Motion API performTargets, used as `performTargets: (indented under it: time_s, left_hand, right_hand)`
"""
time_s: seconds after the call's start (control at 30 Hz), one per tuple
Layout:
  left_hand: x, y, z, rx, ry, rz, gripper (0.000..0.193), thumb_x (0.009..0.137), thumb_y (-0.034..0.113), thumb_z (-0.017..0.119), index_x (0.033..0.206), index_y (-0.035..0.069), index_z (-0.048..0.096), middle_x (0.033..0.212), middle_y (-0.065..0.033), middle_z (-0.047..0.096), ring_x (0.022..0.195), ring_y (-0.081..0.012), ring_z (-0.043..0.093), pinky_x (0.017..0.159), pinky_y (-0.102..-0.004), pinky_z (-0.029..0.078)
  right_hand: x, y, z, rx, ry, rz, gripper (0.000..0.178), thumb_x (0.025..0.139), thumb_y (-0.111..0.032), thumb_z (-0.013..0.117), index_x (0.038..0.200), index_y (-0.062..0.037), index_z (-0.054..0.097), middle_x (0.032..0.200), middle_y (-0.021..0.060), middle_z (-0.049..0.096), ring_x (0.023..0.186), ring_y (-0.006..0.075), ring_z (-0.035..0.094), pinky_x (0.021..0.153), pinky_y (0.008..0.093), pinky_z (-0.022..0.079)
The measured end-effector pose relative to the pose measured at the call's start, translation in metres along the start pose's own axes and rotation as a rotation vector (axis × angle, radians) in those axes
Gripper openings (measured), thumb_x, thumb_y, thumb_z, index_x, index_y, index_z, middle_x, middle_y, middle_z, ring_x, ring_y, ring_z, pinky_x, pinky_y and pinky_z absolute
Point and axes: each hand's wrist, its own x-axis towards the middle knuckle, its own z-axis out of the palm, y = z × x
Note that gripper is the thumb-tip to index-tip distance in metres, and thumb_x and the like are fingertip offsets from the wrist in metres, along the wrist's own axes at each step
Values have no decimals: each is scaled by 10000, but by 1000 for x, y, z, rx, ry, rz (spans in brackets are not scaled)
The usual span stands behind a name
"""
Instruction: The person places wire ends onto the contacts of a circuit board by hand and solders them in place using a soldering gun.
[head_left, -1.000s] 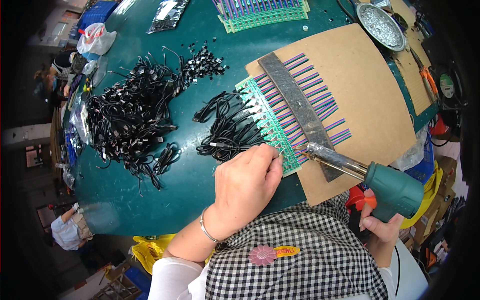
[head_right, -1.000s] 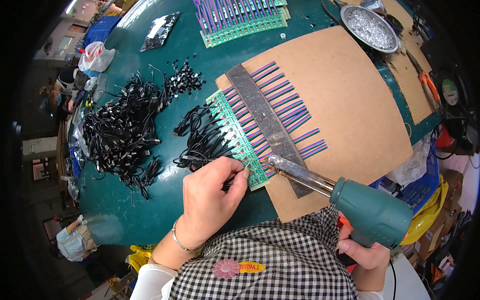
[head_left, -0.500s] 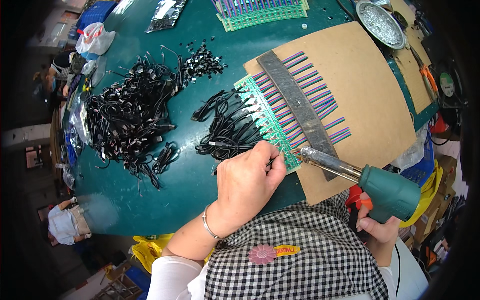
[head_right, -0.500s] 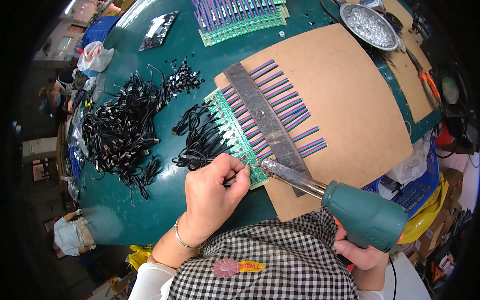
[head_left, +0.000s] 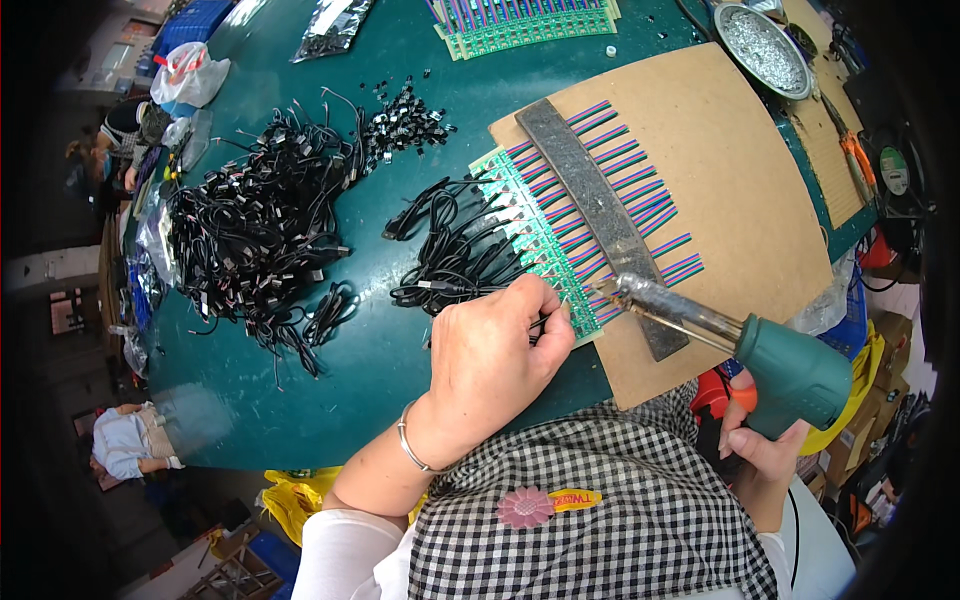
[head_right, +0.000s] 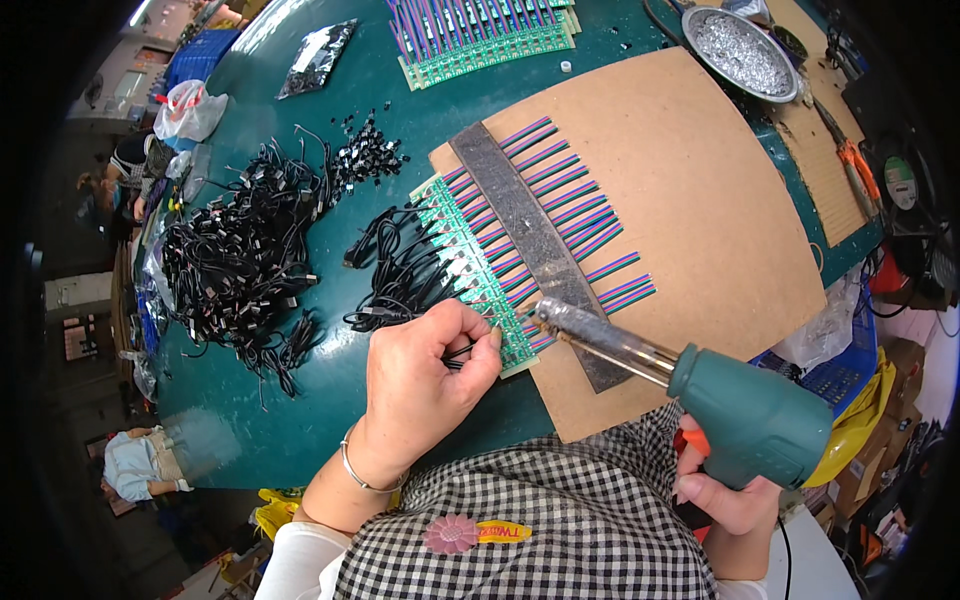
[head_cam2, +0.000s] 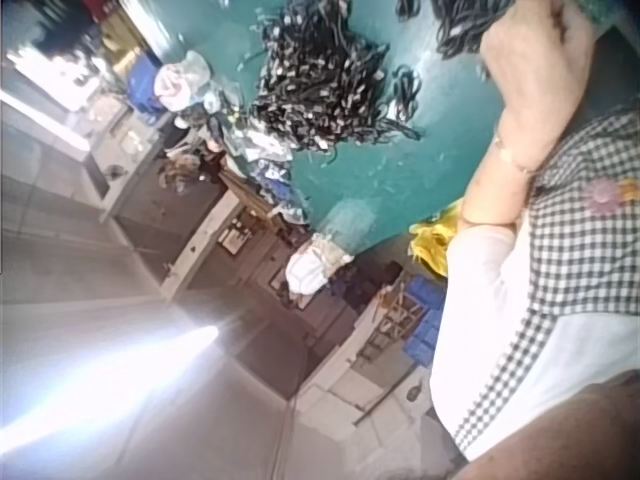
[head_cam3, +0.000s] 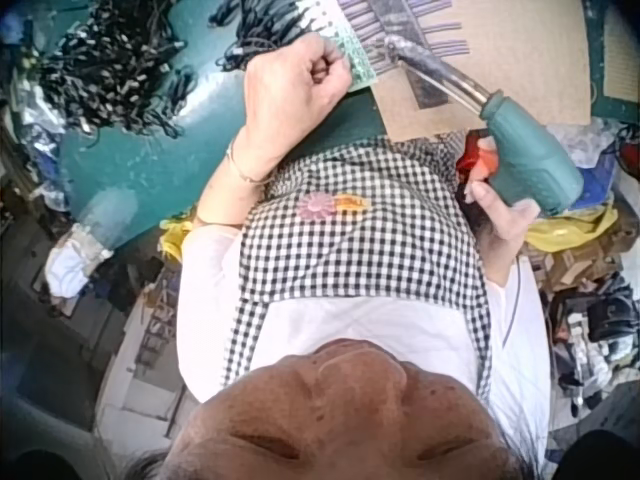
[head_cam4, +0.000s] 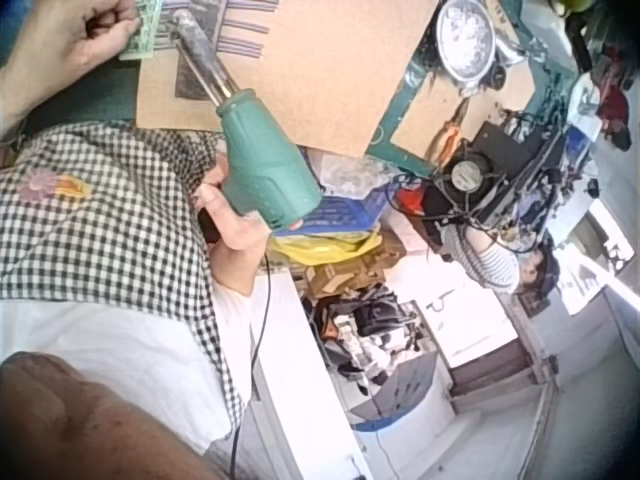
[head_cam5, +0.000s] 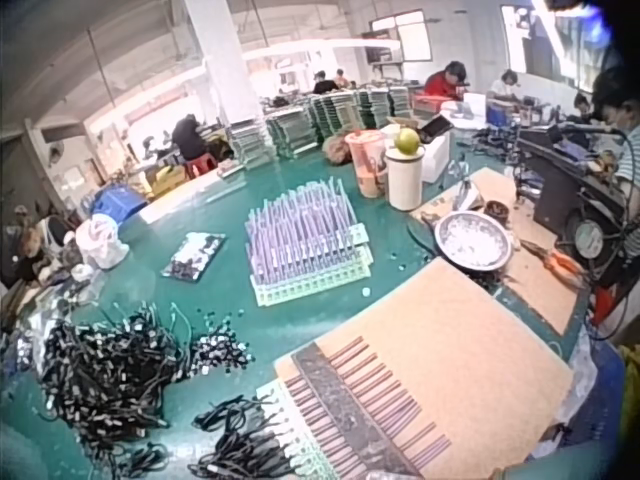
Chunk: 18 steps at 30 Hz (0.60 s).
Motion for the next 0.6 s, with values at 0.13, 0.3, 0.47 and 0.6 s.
performTargets:
  time_s: [0.13, 0.3, 0.47, 0.6]
  left_hand:
    - [0, 1, -1, -10, 0, -18, 122, 732, 97, 675, 692, 65, 564, 560, -88, 592, 455, -247, 578, 419, -339, 440]
    - [0, 1, 0, -6, 2, -29, 120, 730, 97, 674, 685, 67, 567, 558, -85, 592, 453, -241, 578, 418, -334, 438]
    - [0, 4, 0, -3, 41, -8, 100, 705, 34, 693, 684, 46, 596, 515, -50, 552, 422, -137, 534, 422, -250, 411]
    - [-1, 3, 1, 10, 44, -5, 103, 703, 36, 693, 683, 45, 592, 512, -50, 550, 421, -138, 534, 420, -252, 410]
  right_hand:
    - [-1, 2, -5, -10, -8, -4, 605, 693, 20, 704, 1201, 131, 396, 995, 229, 573, 567, 180, 583, 474, 262, 504]
    - [-3, 2, -6, -14, -43, 26, 537, 688, 12, 718, 1150, 107, 461, 958, 197, 580, 596, 177, 585, 513, 269, 502]
    - [-6, 20, -16, -59, -47, 32, 522, 670, -22, 739, 1091, 107, 459, 915, 157, 538, 521, 173, 564, 415, 260, 482]
    - [-7, 25, -21, -140, -108, -17, 550, 666, -37, 744, 1107, 100, 445, 905, 151, 539, 514, 173, 563, 414, 257, 480]
